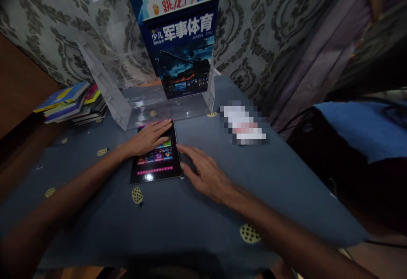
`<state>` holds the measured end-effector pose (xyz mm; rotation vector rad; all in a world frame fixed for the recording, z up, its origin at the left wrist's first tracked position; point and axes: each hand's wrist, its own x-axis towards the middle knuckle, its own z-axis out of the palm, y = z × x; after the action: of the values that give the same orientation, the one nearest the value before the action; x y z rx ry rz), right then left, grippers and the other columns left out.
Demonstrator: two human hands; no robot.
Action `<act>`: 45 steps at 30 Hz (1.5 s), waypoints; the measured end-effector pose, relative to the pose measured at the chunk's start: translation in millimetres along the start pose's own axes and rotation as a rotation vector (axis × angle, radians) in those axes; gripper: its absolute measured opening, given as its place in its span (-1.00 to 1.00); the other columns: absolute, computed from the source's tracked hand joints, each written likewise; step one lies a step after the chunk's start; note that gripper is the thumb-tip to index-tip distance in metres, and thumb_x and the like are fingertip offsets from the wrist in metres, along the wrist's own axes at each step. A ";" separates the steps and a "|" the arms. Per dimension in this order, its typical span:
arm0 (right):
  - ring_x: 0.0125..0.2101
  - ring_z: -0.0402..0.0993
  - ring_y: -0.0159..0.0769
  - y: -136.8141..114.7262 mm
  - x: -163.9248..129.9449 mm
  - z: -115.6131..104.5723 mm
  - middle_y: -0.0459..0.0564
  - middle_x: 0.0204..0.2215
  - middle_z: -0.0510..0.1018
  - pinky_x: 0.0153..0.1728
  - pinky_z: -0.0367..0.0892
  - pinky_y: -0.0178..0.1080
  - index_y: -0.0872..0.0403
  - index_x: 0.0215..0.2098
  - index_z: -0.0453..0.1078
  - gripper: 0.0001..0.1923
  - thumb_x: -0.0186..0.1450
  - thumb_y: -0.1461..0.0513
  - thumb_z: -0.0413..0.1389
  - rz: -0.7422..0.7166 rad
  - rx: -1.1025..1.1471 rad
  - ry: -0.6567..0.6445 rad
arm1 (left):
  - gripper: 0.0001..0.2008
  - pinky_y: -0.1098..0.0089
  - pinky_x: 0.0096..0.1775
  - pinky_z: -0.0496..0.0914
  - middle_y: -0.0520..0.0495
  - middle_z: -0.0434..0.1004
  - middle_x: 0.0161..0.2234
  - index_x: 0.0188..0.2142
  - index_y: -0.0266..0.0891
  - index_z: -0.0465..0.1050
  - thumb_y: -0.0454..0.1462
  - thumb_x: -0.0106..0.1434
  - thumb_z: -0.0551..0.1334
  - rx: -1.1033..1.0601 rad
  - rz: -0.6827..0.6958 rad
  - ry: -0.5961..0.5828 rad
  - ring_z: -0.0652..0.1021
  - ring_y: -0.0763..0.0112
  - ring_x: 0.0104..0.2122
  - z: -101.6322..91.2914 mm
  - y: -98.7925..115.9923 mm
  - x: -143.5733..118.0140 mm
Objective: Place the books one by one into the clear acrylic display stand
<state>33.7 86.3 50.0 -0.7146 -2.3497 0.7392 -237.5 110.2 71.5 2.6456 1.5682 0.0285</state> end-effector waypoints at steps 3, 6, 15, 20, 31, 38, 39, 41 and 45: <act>0.29 0.28 -0.10 -0.4 4.1 4.1 0.13 0.28 0.39 0.23 0.32 0.10 0.04 0.37 0.13 -0.47 0.49 0.07 -0.10 -0.082 -0.078 -0.071 | -0.44 0.07 0.35 0.05 -0.26 0.02 0.42 0.38 -0.31 0.05 -0.08 0.52 -0.12 0.008 -0.073 0.032 0.10 0.23 0.41 3.0 -0.9 -13.7; 0.38 0.07 -0.10 -3.8 18.5 13.1 0.16 0.34 0.27 0.34 0.08 0.16 0.09 0.40 0.09 -0.39 0.50 -0.02 -0.13 -0.168 -0.163 -0.194 | -0.46 0.05 0.34 0.08 -0.30 0.10 0.39 0.36 -0.35 0.10 -0.11 0.51 -0.08 0.003 -0.172 0.098 0.15 0.21 0.39 10.4 -0.4 -30.8; 0.42 -0.07 -0.02 12.9 91.7 42.3 0.27 0.40 0.10 0.37 -0.09 0.16 0.24 0.41 0.07 -0.33 0.48 0.00 -0.16 -0.058 -0.378 -0.267 | -0.52 0.04 0.29 0.20 -0.34 0.22 0.34 0.29 -0.37 0.24 -0.22 0.46 0.00 -0.028 -0.377 0.296 0.24 0.13 0.35 34.5 1.4 -51.0; 0.41 -0.02 0.02 22.4 95.5 47.9 0.31 0.40 0.11 0.34 -0.02 0.16 0.27 0.40 0.08 -0.32 0.47 0.02 -0.20 0.120 -0.485 -0.141 | -0.52 0.02 0.25 0.25 -0.45 0.24 0.31 0.24 -0.43 0.28 -0.17 0.44 0.07 0.033 -0.554 0.318 0.31 -0.03 0.30 29.1 11.7 -51.2; 0.39 0.03 0.03 7.1 66.4 55.8 0.34 0.36 0.20 0.33 -0.01 0.15 0.30 0.38 0.12 -0.33 0.47 0.03 -0.20 0.163 -0.527 -0.108 | -0.44 -0.02 0.28 0.20 -0.30 0.34 0.26 0.26 -0.28 0.26 -0.25 0.28 0.22 -0.598 -0.516 0.623 0.32 0.03 0.29 41.8 2.9 -52.0; 0.38 0.06 0.01 6.7 63.9 53.8 0.34 0.35 0.21 0.34 0.01 0.10 0.33 0.37 0.14 -0.33 0.47 0.04 -0.19 0.170 -0.533 -0.094 | -0.60 0.28 0.14 0.40 -0.14 0.60 -0.09 -0.07 -0.27 0.46 -0.47 0.07 0.36 -1.649 -0.750 0.852 0.58 0.27 0.02 29.6 -23.6 -59.1; 0.38 0.06 0.01 5.3 63.9 53.0 0.34 0.35 0.21 0.34 0.01 0.09 0.33 0.37 0.14 -0.33 0.47 0.04 -0.18 0.173 -0.532 -0.098 | -0.67 0.31 0.10 0.44 -0.15 0.62 -0.16 -0.14 -0.30 0.48 -0.48 0.07 0.36 -1.681 -0.753 0.829 0.61 0.29 -0.04 27.2 -24.0 -60.0; 0.39 0.05 0.01 1.7 64.3 51.1 0.34 0.35 0.20 0.35 0.01 0.09 0.34 0.37 0.13 -0.33 0.47 0.05 -0.18 0.176 -0.527 -0.112 | -0.77 0.31 -0.01 0.51 -0.18 0.64 -0.25 -0.26 -0.34 0.50 -0.48 0.04 0.37 -1.738 -0.735 0.753 0.64 0.27 -0.17 23.2 -20.1 -60.6; 0.39 0.03 0.06 -5.2 65.1 47.6 0.37 0.36 0.18 0.36 -0.02 0.13 0.37 0.38 0.11 -0.32 0.47 0.06 -0.16 0.195 -0.511 -0.141 | -0.71 0.26 -0.17 0.56 -0.17 0.66 -0.29 -0.25 -0.33 0.51 -0.48 -0.02 0.40 -1.900 -0.661 0.532 0.66 0.20 -0.27 18.7 0.5 -59.6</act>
<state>-44.0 107.5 43.6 -1.1508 -2.6537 0.2634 -264.7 56.8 54.0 0.6240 1.1514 1.3688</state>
